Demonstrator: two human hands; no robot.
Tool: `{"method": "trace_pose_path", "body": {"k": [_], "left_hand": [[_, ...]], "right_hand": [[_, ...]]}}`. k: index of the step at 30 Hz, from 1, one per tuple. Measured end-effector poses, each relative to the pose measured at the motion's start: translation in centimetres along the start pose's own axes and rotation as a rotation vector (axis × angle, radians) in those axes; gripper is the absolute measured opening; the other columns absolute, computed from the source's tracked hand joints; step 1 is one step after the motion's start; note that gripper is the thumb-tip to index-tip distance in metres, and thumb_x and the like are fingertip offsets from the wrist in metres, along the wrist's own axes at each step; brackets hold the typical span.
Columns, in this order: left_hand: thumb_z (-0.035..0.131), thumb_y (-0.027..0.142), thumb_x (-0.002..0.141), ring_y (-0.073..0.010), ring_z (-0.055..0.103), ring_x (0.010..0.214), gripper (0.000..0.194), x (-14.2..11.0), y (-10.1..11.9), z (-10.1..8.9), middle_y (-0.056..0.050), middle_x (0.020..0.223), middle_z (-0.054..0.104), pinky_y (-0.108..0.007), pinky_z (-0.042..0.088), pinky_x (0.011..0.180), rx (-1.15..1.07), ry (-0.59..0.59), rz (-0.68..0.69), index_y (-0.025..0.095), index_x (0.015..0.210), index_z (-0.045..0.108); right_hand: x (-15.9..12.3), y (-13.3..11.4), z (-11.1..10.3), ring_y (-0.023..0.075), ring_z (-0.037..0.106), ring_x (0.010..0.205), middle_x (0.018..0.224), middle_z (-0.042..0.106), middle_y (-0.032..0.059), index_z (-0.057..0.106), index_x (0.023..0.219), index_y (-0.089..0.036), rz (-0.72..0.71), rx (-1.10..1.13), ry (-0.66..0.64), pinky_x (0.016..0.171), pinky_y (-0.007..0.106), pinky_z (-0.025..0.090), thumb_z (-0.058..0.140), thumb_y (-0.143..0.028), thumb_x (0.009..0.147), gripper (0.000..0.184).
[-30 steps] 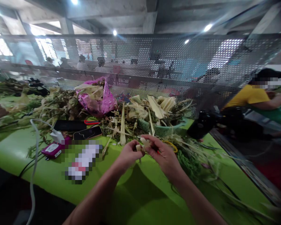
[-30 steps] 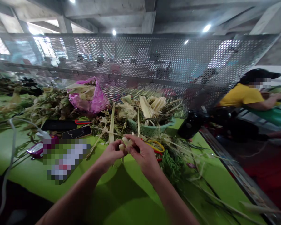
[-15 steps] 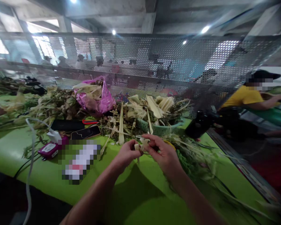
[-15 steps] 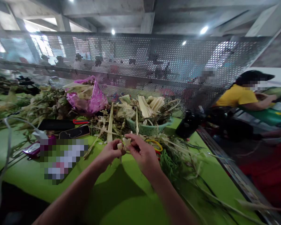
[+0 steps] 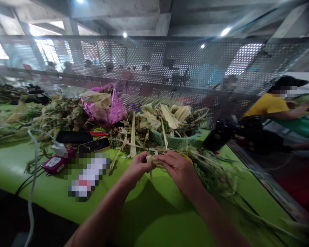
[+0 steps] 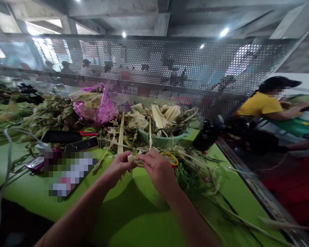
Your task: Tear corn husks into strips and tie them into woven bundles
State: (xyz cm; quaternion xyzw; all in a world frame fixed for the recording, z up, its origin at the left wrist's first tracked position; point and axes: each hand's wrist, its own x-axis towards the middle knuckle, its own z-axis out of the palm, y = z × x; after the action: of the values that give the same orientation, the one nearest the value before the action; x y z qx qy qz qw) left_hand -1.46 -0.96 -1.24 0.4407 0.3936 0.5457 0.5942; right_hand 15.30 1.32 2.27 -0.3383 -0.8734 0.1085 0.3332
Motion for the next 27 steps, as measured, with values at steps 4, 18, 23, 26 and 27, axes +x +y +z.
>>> {"method": "trace_pose_path", "body": {"k": [4,18,23,26,27], "left_hand": [[0.067,0.024,0.064,-0.0067,0.034,0.056,0.025,0.0,-0.1,-0.1,0.006,0.061,0.042,-0.021,0.027,0.052,0.057,-0.019,0.018,0.018,0.069,0.043],[0.059,0.019,0.065,-0.0078,0.035,0.057,0.015,0.3,-0.7,0.0,0.005,0.060,0.041,-0.022,0.026,0.052,0.469,-0.001,0.107,0.017,0.066,0.045],[0.061,0.021,0.064,-0.0077,0.034,0.057,0.016,0.2,-0.5,-0.3,0.006,0.058,0.041,-0.022,0.025,0.052,0.595,0.015,0.128,0.017,0.062,0.046],[0.061,0.019,0.063,-0.0077,0.033,0.057,0.018,0.1,-0.9,-0.3,0.006,0.056,0.038,-0.022,0.024,0.053,0.657,0.010,0.164,0.016,0.058,0.044],[0.062,0.018,0.063,-0.0078,0.035,0.058,0.018,0.1,-1.0,-0.3,0.006,0.056,0.039,-0.022,0.025,0.053,0.643,0.002,0.178,0.016,0.057,0.044]], "right_hand": [[0.1,0.0,-0.2,0.0179,0.060,0.077,0.083,0.064,0.0058,0.069,0.109,-0.024,-0.051,-0.065,-0.026,0.068,0.028,0.048,0.049,-0.020,0.091,0.028],[0.3,-0.9,-0.5,0.0152,0.060,0.077,0.085,0.065,0.0011,0.063,0.091,-0.022,0.082,0.065,-0.068,0.068,0.026,0.045,0.057,-0.020,0.086,0.008],[0.1,-0.9,-0.1,0.0169,0.059,0.077,0.083,0.064,0.0039,0.066,0.088,-0.020,-0.060,-0.032,-0.044,0.070,0.029,0.045,0.053,-0.014,0.086,0.014],[-0.2,-1.2,0.8,0.0190,0.059,0.079,0.083,0.065,0.0058,0.066,0.087,-0.018,-0.154,-0.122,-0.052,0.072,0.032,0.045,0.051,-0.010,0.086,0.017],[-0.3,-1.3,1.1,0.0196,0.060,0.081,0.084,0.065,0.0062,0.066,0.089,-0.018,-0.167,-0.125,-0.043,0.074,0.033,0.046,0.051,-0.009,0.085,0.018]]}}
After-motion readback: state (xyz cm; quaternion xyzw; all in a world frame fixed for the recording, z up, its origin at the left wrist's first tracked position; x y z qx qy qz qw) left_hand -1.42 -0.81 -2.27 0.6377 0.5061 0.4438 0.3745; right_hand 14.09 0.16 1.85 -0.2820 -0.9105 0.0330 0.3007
